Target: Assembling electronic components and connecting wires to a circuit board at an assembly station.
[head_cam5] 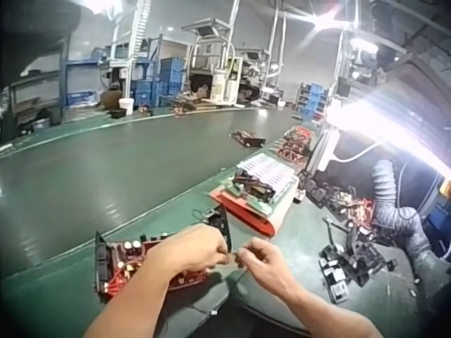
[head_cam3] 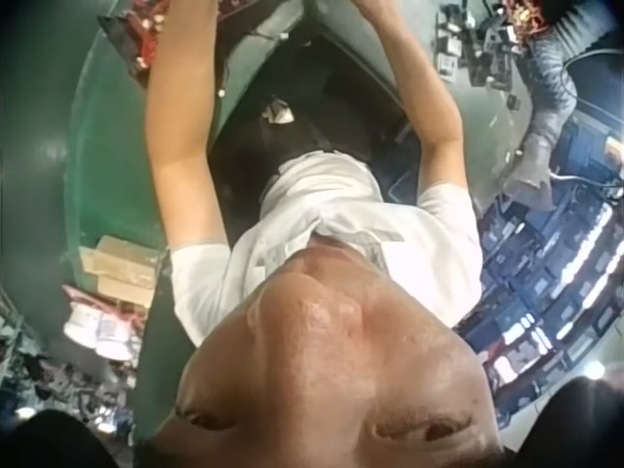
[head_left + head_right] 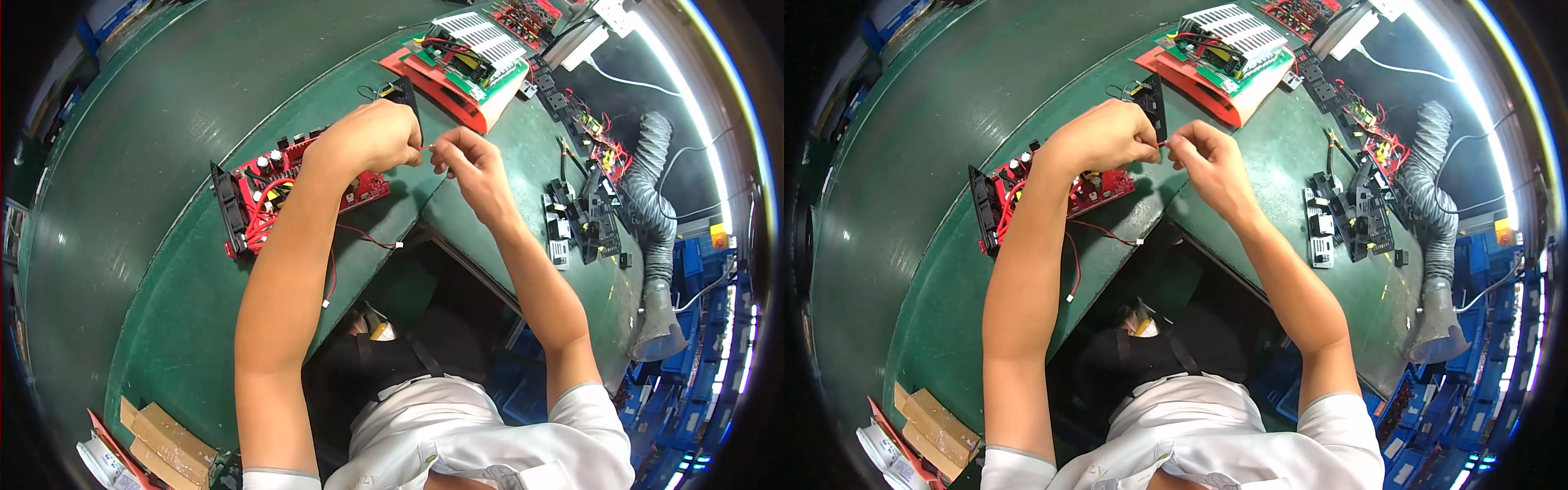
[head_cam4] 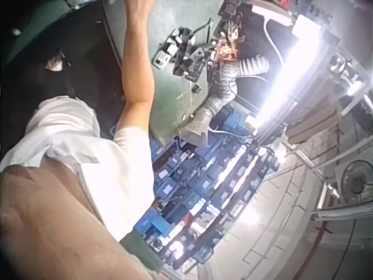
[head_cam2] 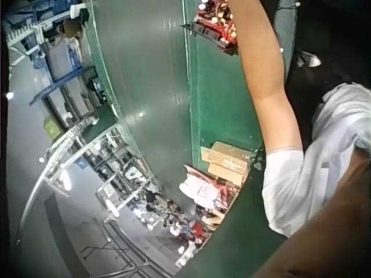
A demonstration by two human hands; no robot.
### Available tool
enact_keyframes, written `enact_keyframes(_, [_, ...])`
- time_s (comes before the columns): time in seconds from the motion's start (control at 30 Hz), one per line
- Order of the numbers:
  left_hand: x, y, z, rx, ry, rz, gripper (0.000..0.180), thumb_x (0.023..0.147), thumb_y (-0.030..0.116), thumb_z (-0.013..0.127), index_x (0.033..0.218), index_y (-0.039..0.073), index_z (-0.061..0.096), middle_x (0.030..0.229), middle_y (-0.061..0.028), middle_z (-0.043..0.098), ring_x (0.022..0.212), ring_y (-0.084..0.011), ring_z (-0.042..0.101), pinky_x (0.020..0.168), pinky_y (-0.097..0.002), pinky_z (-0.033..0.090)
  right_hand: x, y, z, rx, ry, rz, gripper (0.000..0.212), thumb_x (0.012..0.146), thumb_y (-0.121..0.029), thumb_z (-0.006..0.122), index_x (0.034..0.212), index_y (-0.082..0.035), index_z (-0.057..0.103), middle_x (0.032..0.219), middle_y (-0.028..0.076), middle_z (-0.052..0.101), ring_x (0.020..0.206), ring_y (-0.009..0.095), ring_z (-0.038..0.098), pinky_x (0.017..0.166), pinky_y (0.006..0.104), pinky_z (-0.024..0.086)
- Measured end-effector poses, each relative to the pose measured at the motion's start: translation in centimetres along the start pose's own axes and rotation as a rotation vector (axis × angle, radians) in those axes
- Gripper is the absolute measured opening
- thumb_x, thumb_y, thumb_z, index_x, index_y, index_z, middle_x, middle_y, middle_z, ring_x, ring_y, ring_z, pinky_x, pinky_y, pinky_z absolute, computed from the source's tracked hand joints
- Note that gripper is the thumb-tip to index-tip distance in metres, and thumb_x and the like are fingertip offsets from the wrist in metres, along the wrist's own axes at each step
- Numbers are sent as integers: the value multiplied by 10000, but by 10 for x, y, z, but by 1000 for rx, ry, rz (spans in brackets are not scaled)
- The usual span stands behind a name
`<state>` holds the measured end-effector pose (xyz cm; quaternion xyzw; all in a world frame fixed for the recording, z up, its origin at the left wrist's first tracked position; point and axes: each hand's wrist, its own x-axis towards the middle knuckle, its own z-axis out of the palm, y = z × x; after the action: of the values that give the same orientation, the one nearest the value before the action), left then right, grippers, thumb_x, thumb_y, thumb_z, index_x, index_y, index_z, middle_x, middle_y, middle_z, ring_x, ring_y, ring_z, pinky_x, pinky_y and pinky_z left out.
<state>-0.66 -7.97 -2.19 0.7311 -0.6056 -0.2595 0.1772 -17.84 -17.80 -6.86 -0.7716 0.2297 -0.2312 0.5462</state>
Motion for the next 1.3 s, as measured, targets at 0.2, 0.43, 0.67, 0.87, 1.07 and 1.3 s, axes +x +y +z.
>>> enact_keyframes(0.2, [1,-1,4,-24,44,35,225,809,187,731,987,52,757,854,-160,724,780,-267,682,748,-391,522,-8,10,-8,328,-138,282,239,995,-275,585,1000,-41,638,836,21,643,731,92,591,656,225,452])
enact_keyframes(0.43, [3,-2,6,10,36,53,208,808,175,730,978,59,758,857,-164,718,777,-284,673,744,-400,513,-4,-1,-8,412,-171,307,280,1019,-301,541,992,-38,633,841,31,652,722,99,599,644,218,456])
enact_keyframes(0.67, [0,-1,2,-38,27,38,274,800,177,754,1033,34,735,984,-176,721,943,-311,685,846,-406,532,-9,7,-10,428,-205,329,191,962,-231,645,984,-42,635,839,15,645,719,94,598,651,225,453])
enact_keyframes(0.87, [0,0,4,-95,108,178,268,787,166,738,1007,13,728,871,-142,719,775,-237,669,729,-356,523,-5,14,-16,436,-149,346,166,910,-185,716,968,-51,637,833,14,638,723,94,599,645,229,447])
enact_keyframes(1.07, [2,-1,4,-135,142,158,218,797,137,714,962,-4,720,751,-111,681,654,-184,594,637,-329,479,-4,8,-14,590,-127,357,160,921,-190,690,952,-44,633,819,19,645,694,73,592,580,170,429])
enact_keyframes(1.3, [3,7,5,-128,215,145,229,804,150,701,956,-20,717,792,-123,693,699,-193,632,677,-330,497,5,11,-10,525,-143,310,175,951,-202,652,974,-33,617,853,44,645,728,88,599,661,200,482])
